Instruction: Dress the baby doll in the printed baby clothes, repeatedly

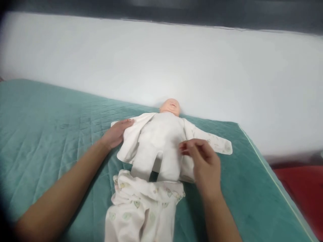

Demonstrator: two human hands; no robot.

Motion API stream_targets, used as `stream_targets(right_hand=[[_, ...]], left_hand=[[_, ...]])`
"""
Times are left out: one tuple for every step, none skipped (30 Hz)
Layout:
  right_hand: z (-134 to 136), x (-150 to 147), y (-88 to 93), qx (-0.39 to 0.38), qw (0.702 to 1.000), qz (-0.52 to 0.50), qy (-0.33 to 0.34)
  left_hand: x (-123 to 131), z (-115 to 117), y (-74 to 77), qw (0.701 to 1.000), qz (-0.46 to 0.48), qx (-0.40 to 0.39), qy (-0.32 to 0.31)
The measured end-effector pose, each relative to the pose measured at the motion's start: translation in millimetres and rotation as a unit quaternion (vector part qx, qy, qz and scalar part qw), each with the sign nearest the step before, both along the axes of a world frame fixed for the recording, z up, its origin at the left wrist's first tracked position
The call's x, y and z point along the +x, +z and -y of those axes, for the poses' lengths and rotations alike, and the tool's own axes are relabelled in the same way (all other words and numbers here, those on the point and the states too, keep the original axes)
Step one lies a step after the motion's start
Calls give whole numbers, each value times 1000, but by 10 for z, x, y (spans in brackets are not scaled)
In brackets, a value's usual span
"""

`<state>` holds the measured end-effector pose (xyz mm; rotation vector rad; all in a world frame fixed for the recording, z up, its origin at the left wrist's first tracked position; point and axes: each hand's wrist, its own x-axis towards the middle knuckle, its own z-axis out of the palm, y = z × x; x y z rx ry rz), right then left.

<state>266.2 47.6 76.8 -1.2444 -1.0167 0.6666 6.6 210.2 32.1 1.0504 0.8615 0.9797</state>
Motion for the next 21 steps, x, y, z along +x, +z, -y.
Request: stream_targets(right_hand=[[-50,122,-41,-17,998,15,-66],[-101,241,-87,-41,991,41,-119],[-149,347,-136,-77,982,81,-152],[-191,434,-182,-122,970,132,-165],[-225,497,-224,-163,957,178,-162],[-251,536,-259,-197,945,216,-148],[-268,554,-285,-222,935,243,-131],[-278,556,-304,-237,929,259,-116],[-281,549,-315,-245,927,266,-104],[-280,538,-321,-250,925,268,-96],[-276,528,-322,-255,925,268,-91],[-269,522,-321,-259,925,264,-88],[-261,520,-319,-262,926,258,-87],[-253,522,-318,-263,928,249,-89],[-246,527,-317,-262,931,238,-92],[-242,531,-318,-261,933,227,-99],[-240,534,-320,-259,935,219,-105],[-241,535,-324,-258,935,216,-112],[-246,533,-330,-257,934,218,-117],[-253,529,-337,-258,932,226,-120],[-262,522,-344,-258,929,235,-122]], left_hand=[[-43,-10,9,1000,-3,-16,6],[-93,-18,16,999,-15,-31,9],[-145,-22,21,998,-37,-42,11],[-198,-22,25,996,-70,-44,15],[-247,-20,29,993,-109,-37,20],[-289,-17,34,988,-151,-24,26],[-323,-12,40,980,-196,-6,32],[-348,-8,48,969,-242,15,40],[-362,-5,58,955,-290,37,49],[-367,-1,67,938,-337,60,60],[-364,3,75,917,-383,85,71],[-353,9,80,893,-427,111,81],[-336,18,83,868,-469,134,90],[-314,34,83,842,-508,152,96],[-287,57,82,815,-545,166,103],[-255,87,81,786,-581,180,113],[-218,125,82,756,-611,196,127],[-174,170,87,728,-634,219,141],[-125,222,97,705,-647,248,154],[-71,278,111,685,-650,282,166],[-13,337,128,671,-647,318,177]])
